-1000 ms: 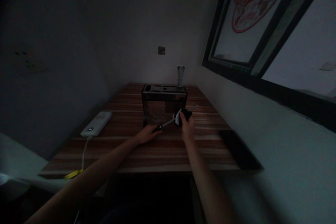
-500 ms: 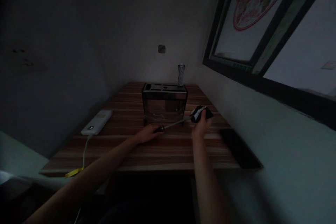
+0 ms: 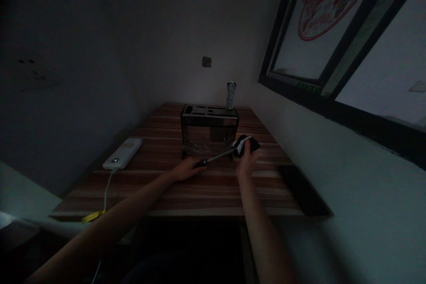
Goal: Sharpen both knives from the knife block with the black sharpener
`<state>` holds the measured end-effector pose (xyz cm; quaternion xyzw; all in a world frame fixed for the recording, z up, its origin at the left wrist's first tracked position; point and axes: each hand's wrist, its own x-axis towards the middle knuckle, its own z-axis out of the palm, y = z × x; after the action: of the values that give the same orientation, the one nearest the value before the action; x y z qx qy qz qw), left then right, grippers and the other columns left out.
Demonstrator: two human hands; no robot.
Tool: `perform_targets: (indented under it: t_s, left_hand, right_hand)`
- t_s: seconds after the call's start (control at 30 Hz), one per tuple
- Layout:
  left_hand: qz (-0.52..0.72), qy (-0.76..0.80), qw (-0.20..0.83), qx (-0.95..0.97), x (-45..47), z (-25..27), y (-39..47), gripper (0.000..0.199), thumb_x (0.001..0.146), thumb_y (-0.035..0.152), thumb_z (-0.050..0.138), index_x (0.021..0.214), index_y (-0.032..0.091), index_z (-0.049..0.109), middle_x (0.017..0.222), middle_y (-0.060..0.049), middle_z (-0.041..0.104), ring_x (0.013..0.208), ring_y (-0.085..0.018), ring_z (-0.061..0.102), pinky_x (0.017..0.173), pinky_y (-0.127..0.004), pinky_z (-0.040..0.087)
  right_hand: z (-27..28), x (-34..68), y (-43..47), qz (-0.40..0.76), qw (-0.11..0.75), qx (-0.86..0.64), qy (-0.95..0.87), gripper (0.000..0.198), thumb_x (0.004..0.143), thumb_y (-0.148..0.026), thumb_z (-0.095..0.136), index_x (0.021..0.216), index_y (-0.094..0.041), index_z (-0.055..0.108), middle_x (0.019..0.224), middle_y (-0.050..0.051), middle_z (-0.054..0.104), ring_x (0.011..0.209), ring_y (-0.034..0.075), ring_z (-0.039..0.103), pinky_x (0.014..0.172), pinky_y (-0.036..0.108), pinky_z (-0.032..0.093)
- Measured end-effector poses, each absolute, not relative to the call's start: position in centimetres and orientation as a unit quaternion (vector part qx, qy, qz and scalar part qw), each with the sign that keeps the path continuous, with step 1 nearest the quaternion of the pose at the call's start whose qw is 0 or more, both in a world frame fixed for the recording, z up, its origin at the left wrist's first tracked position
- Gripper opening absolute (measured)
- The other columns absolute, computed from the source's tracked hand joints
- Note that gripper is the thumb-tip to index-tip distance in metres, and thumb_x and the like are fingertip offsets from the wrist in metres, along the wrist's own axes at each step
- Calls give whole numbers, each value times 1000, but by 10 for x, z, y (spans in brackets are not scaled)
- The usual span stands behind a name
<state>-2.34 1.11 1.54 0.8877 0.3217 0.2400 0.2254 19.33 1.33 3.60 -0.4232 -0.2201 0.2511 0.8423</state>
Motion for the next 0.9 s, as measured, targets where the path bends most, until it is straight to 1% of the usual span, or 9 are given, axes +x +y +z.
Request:
perform_targets:
  t_s: [0.1, 0.27, 0.43, 0.53, 0.6, 0.73, 0.9]
  left_hand:
    - [244, 327, 235, 882, -24, 15, 11, 31, 82, 40, 42, 95, 15, 57, 90, -4, 64, 82, -17, 57, 74, -24, 42]
    - [250, 345, 240, 872, -25, 14, 12, 31, 82, 39, 44, 93, 14, 58, 89, -4, 64, 82, -18, 58, 75, -26, 43]
    - [279, 312, 262, 869, -24, 14, 13, 32, 82, 34, 45, 106, 17, 55, 107, -5, 61, 97, -19, 54, 87, -28, 39]
    - [282, 303, 268, 870, -25, 11, 16, 32, 82, 32, 46, 109, 16, 53, 110, -6, 59, 99, -19, 54, 89, -29, 39]
    - [278, 309, 263, 871, -25, 8, 18, 33, 82, 32, 46, 109, 15, 54, 110, -7, 59, 99, -19, 55, 89, -30, 39]
    - [281, 314, 255, 870, -26, 4, 20, 34, 82, 32, 46, 110, 15, 53, 111, -8, 59, 101, -20, 54, 89, -30, 39]
    - [285, 314, 252, 870, -27, 5, 19, 34, 82, 32, 45, 110, 14, 53, 110, -9, 59, 101, -20, 54, 90, -31, 39]
  right_hand:
    - [35, 181, 10, 294, 806, -437, -271, 41, 61, -46, 62, 90, -16, 60, 80, 1, 65, 73, 14, 61, 65, 25, 48]
    - [26, 168, 8, 351, 727, -448, -383, 36, 60, -42, 65, 85, -17, 62, 81, 2, 67, 75, 15, 61, 70, 28, 48]
    - [16, 157, 6, 395, 627, -481, -468, 37, 56, -42, 68, 81, -16, 64, 80, 3, 67, 71, 17, 61, 67, 31, 48]
    - [12, 149, 2, 407, 580, -489, -508, 37, 55, -42, 69, 82, -17, 64, 82, 3, 68, 73, 18, 61, 68, 31, 48]
    - [10, 144, 1, 408, 565, -491, -523, 37, 54, -40, 70, 83, -18, 63, 83, 3, 68, 76, 19, 61, 70, 31, 48]
    - [6, 140, 0, 403, 566, -482, -534, 38, 55, -38, 70, 86, -18, 62, 86, 3, 68, 79, 19, 61, 74, 33, 47]
    - [9, 140, -1, 407, 562, -482, -535, 37, 55, -38, 70, 85, -18, 63, 85, 4, 68, 78, 20, 62, 72, 33, 48]
